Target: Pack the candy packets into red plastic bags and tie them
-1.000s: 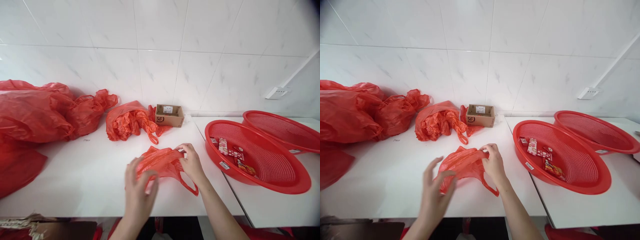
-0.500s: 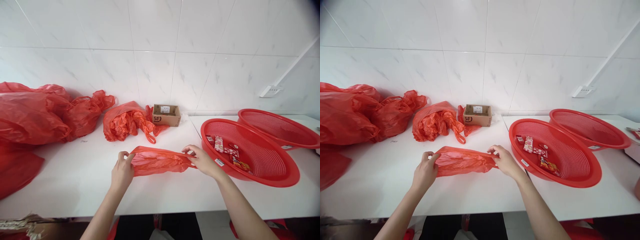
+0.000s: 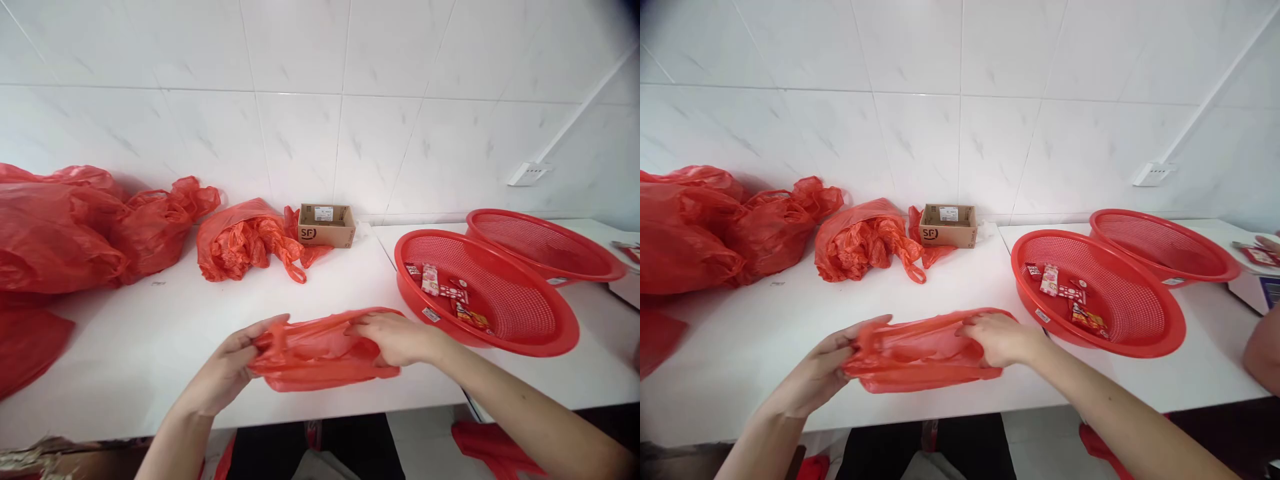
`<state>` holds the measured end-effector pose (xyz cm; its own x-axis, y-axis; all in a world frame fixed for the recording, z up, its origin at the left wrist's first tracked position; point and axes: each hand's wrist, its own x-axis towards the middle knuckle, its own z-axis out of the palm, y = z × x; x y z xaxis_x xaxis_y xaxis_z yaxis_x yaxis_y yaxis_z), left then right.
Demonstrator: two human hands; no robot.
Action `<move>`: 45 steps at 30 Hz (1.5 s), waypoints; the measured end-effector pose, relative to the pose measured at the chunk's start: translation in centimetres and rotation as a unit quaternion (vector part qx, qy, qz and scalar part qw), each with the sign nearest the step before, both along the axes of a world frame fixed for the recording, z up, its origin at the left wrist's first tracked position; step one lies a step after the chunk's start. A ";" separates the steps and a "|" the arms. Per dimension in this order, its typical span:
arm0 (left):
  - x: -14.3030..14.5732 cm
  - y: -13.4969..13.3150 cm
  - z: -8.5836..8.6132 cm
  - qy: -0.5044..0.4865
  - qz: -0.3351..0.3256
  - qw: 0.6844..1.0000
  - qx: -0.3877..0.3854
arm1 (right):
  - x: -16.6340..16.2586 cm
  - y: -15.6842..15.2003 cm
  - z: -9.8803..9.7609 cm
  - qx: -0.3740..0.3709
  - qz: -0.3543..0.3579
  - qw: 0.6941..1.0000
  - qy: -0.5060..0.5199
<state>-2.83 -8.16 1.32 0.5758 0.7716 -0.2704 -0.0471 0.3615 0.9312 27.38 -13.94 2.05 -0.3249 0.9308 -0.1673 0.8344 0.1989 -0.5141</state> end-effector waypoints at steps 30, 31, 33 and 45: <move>3.8 3.1 -3.5 0.583 -0.081 0.707 0.390 | 3.0 -1.8 -2.2 -0.130 -0.025 0.978 -0.163; 3.8 2.9 -3.3 0.553 -0.093 0.737 0.377 | 3.0 -1.9 -1.7 -0.130 -0.030 0.979 -0.157; 3.9 2.2 -3.3 0.486 -0.077 0.795 0.355 | 3.0 -2.2 -0.3 -0.125 -0.031 0.984 -0.122; 3.7 -3.3 -5.0 0.252 0.151 0.913 0.284 | 18.3 4.5 4.8 -0.016 -0.343 0.927 -0.148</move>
<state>0.84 -11.46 -3.69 0.2257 0.9728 0.0514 0.4215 -0.1451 0.8952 45.69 -9.42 6.88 0.4071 0.8943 -0.1859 0.8639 -0.4430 -0.2395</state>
